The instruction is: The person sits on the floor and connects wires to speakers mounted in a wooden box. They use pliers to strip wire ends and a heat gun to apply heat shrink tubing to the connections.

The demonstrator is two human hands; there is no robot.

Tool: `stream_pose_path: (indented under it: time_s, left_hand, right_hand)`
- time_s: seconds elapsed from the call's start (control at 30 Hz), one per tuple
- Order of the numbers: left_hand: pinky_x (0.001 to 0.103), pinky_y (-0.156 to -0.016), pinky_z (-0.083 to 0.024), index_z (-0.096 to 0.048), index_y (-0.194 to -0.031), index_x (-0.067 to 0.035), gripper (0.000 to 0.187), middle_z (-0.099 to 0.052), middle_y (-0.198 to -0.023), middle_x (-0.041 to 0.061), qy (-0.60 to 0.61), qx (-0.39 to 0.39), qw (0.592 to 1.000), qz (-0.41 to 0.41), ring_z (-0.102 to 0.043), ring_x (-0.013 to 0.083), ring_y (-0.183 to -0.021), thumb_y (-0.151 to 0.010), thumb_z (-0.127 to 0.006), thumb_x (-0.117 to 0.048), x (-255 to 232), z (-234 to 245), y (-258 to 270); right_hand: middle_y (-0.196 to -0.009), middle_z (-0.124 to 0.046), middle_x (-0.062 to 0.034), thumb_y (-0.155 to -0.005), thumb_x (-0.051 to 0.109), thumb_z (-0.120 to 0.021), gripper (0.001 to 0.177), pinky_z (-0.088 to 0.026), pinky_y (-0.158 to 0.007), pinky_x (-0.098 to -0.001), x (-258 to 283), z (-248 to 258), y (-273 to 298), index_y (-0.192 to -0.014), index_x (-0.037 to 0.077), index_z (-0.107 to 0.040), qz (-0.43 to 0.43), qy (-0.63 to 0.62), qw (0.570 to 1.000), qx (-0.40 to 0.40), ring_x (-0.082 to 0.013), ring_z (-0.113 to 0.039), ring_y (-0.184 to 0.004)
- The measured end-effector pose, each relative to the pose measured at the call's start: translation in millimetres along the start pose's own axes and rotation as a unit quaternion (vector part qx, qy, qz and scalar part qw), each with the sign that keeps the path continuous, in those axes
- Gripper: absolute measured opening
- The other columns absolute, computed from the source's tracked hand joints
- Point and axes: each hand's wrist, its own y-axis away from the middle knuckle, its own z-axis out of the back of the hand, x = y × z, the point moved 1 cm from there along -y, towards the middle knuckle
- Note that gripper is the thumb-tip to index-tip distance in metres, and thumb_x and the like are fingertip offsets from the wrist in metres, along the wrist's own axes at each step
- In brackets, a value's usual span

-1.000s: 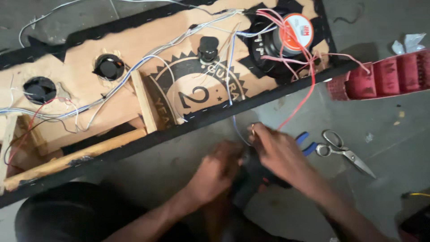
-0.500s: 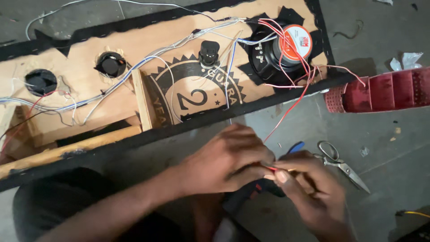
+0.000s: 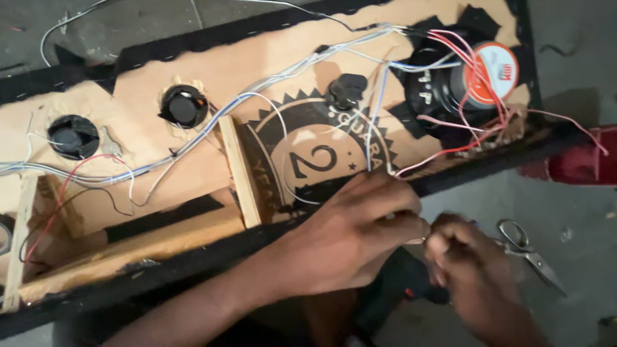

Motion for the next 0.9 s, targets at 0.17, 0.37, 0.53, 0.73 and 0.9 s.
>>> stream_pose_path:
  time_s: [0.17, 0.37, 0.53, 0.73, 0.9]
  left_hand:
    - [0.038, -0.097, -0.049, -0.065, -0.108, -0.006, 0.023, -0.059, -0.105, 0.009, 0.044, -0.062, 0.996, 0.053, -0.060, 0.0273, -0.108, -0.088, -0.074, 0.002, 18.9, 6.4, 0.6]
    - [0.036, -0.089, -0.049, -0.064, -0.102, -0.006, 0.014, -0.060, -0.099, 0.007, 0.076, -0.098, 0.985, 0.118, -0.062, 0.0257, -0.098, -0.094, -0.073, 0.001, 31.0, 2.6, 2.3]
    - [0.038, -0.088, -0.048, -0.065, -0.104, -0.008, 0.019, -0.059, -0.100, 0.007, 0.050, -0.101, 0.987, 0.115, -0.061, 0.0261, -0.095, -0.089, -0.073, 0.001, 31.9, 2.2, 1.5]
    - [0.036, -0.086, -0.047, -0.066, -0.110, -0.009, 0.021, -0.060, -0.103, 0.006, 0.029, -0.104, 0.987, 0.121, -0.061, 0.0251, -0.096, -0.093, -0.073, 0.001, 30.6, -0.7, 1.7]
    - [0.037, -0.089, -0.046, -0.066, -0.110, -0.010, 0.024, -0.062, -0.107, 0.004, -0.008, -0.100, 0.991, 0.093, -0.062, 0.0253, -0.101, -0.089, -0.074, 0.000, 30.2, 2.2, -1.0]
  right_hand:
    - [-0.082, -0.069, -0.0093, -0.113, 0.023, -0.047, 0.032, -0.049, -0.054, -0.0286, 21.6, -9.7, -20.1, -0.106, 0.001, -0.069, -0.041, -0.041, 0.998, -0.016, -0.0155, -0.062, -0.063]
    - [-0.099, -0.069, -0.0158, -0.099, 0.017, -0.067, 0.019, -0.051, -0.074, -0.0319, 56.4, -32.5, -32.0, -0.110, 0.003, -0.065, 0.289, 0.491, 0.811, -0.138, -0.0203, -0.065, -0.088]
    - [-0.073, -0.066, -0.0063, -0.103, 0.019, -0.065, 0.016, -0.050, -0.054, -0.0291, 43.2, -15.4, -35.8, -0.101, 0.004, -0.069, -0.047, 0.123, 0.990, -0.046, -0.0131, -0.062, -0.059]
    - [-0.084, -0.070, -0.0081, -0.098, 0.019, -0.062, 0.018, -0.055, -0.062, -0.0299, 53.8, -19.7, -33.1, -0.104, 0.004, -0.070, 0.075, 0.342, 0.934, -0.067, -0.0151, -0.069, -0.069]
    - [-0.096, -0.069, -0.0163, -0.101, 0.007, -0.068, 0.009, -0.055, -0.071, -0.0355, 78.3, -38.8, -39.0, -0.108, 0.001, -0.066, 0.388, 0.506, 0.761, -0.120, -0.0245, -0.070, -0.082]
